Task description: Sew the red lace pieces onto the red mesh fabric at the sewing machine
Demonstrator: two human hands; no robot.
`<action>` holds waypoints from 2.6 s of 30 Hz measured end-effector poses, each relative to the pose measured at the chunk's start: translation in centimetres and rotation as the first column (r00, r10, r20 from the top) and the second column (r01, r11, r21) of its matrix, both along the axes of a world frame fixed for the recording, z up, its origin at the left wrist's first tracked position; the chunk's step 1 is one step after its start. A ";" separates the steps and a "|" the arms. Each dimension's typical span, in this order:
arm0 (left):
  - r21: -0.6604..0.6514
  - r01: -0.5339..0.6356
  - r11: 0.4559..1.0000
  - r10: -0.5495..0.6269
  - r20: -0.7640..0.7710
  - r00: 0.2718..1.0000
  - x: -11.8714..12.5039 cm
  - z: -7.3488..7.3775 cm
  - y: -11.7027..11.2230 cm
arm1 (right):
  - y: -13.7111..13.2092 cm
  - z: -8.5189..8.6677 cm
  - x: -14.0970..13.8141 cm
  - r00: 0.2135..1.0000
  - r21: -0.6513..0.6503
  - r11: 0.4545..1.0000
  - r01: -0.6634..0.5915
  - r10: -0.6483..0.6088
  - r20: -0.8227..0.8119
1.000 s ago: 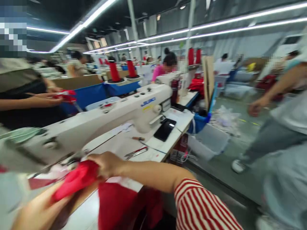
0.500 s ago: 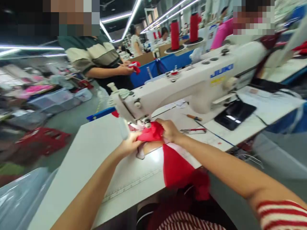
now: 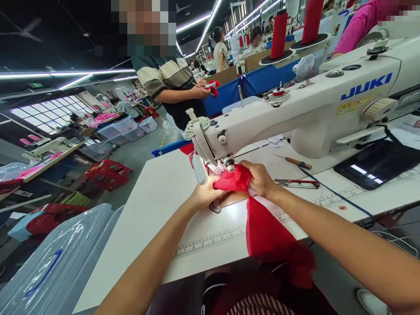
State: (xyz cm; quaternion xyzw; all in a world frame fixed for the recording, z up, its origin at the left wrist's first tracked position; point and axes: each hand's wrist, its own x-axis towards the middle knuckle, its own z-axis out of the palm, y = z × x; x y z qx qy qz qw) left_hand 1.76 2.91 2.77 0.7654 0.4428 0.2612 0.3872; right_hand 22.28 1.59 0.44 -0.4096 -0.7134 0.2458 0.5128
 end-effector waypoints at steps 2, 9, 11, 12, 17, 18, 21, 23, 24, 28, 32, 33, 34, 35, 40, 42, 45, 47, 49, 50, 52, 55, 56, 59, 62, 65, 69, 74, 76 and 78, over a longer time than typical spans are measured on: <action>0.057 0.040 0.998 -0.037 -0.045 0.998 -0.2 -0.2 0.1 | 0.0 0.0 0.0 1.000 0.010 1.000 -0.003 0.003 0.007; 0.384 0.112 0.916 -0.015 -0.245 0.969 -1.1 -0.7 -0.4 | 0.1 -0.2 0.3 0.997 0.072 0.996 -0.056 0.052 0.056; 0.498 0.141 0.855 0.014 -0.294 0.956 -1.2 -1.2 -0.8 | 0.1 -0.3 0.5 0.993 0.103 0.990 -0.094 0.086 0.081; 0.555 0.157 0.817 0.031 -0.315 0.948 -1.3 -1.5 -1.0 | 0.1 -0.4 0.7 0.990 0.117 0.986 -0.115 0.104 0.098; 0.771 0.259 0.582 0.122 -0.398 0.909 -1.2 -2.6 -1.4 | -0.3 -0.2 1.5 0.945 0.145 0.959 -0.245 0.202 0.257; 0.793 0.287 0.537 0.130 -0.413 0.901 -1.2 -2.6 -1.4 | -0.4 -0.1 1.6 0.930 0.145 0.951 -0.272 0.222 0.293; 0.826 0.362 0.433 0.144 -0.459 0.877 -1.2 -2.7 -1.6 | -0.6 0.5 2.0 0.872 0.135 0.927 -0.349 0.268 0.410; 0.830 0.395 0.395 0.155 -0.484 0.861 -1.3 -2.7 -1.7 | -0.8 0.7 2.1 0.812 0.112 0.914 -0.390 0.284 0.509; 0.828 0.409 0.385 0.159 -0.496 0.854 -1.3 -2.7 -1.8 | -0.8 0.8 2.0 0.783 0.100 0.908 -0.406 0.289 0.551; 0.803 0.453 0.388 0.162 -0.543 0.824 -1.4 -2.4 -2.3 | -0.9 0.4 1.8 0.719 0.069 0.894 -0.442 0.308 0.623; 0.769 0.472 0.431 0.170 -0.583 0.795 -1.4 -1.7 -3.2 | -0.9 0.2 1.5 0.671 0.111 0.906 -0.409 0.216 0.709; 0.756 0.476 0.449 0.174 -0.596 0.784 -1.4 -1.5 -3.5 | -0.9 0.2 1.5 0.665 0.123 0.912 -0.391 0.188 0.722; 0.739 0.479 0.473 0.179 -0.613 0.769 -1.4 -1.3 -3.7 | -1.0 0.2 1.4 0.664 0.133 0.917 -0.376 0.167 0.729; 0.719 0.482 0.500 0.181 -0.631 0.754 -1.4 -1.1 -3.9 | -1.0 0.2 1.4 0.662 0.136 0.922 -0.363 0.153 0.734; 0.663 0.501 0.557 0.168 -0.681 0.713 -1.4 -0.5 -4.5 | -1.0 -0.3 1.2 0.694 0.144 0.920 -0.365 0.166 0.700; 0.671 0.511 0.538 0.179 -0.683 0.708 -1.4 -0.6 -4.5 | -1.0 -0.7 1.1 0.728 0.138 0.927 -0.349 0.175 0.663; 0.690 0.504 0.519 0.208 -0.675 0.708 -1.4 -0.8 -4.5 | -1.3 -0.8 0.8 0.757 0.118 0.946 -0.301 0.162 0.633; 0.702 0.499 0.509 0.221 -0.666 0.712 -1.4 -0.9 -4.5 | -1.5 -0.7 0.6 0.767 0.118 0.954 -0.277 0.145 0.626; 0.711 0.500 0.494 0.226 -0.661 0.716 -1.4 -1.0 -4.6 | -1.6 -0.6 0.5 0.769 0.130 0.955 -0.266 0.129 0.626; 0.715 0.501 0.487 0.227 -0.658 0.718 -1.3 -1.0 -4.6 | -1.6 -0.6 0.5 0.768 0.137 0.955 -0.264 0.122 0.629; 0.725 0.498 0.475 0.230 -0.649 0.726 -1.3 -1.0 -4.6 | -1.7 -0.6 0.5 0.763 0.144 0.954 -0.264 0.115 0.637; 0.723 0.495 0.482 0.228 -0.648 0.726 -1.3 -1.0 -4.6 | -1.6 -0.9 0.6 0.763 0.145 0.957 -0.252 0.104 0.638; 0.716 0.497 0.490 0.227 -0.655 0.721 -1.2 -1.0 -4.7 | -1.6 -1.0 0.6 0.765 0.146 0.958 -0.247 0.100 0.636; 0.703 0.497 0.508 0.227 -0.667 0.710 -1.2 -1.0 -4.7 | -1.6 -1.3 0.6 0.761 0.146 0.959 -0.242 0.094 0.642; 0.712 0.483 0.509 0.232 -0.654 0.720 -1.2 -1.2 -4.6 | -1.6 -1.1 0.6 0.753 0.143 0.958 -0.247 0.097 0.651; 0.739 0.470 0.482 0.243 -0.628 0.739 -1.4 -1.7 -4.3 | -1.6 -0.5 0.7 0.742 0.125 0.960 -0.249 0.106 0.662; 0.775 0.470 0.422 0.250 -0.598 0.762 -1.5 -2.5 -3.8 | -1.6 0.4 0.7 0.693 0.091 0.963 -0.255 0.117 0.712; 0.802 0.421 0.423 0.256 -0.552 0.794 -1.4 -2.6 -3.7 | -1.5 0.5 0.7 0.675 0.090 0.966 -0.242 0.101 0.731; 0.794 0.417 0.443 0.245 -0.555 0.795 -1.4 -2.5 -3.7 | -1.5 0.5 0.8 0.676 0.085 0.967 -0.241 0.105 0.729; 0.786 0.422 0.452 0.230 -0.559 0.796 -1.4 -2.5 -3.8 | -1.5 0.5 0.8 0.677 0.079 0.966 -0.244 0.112 0.727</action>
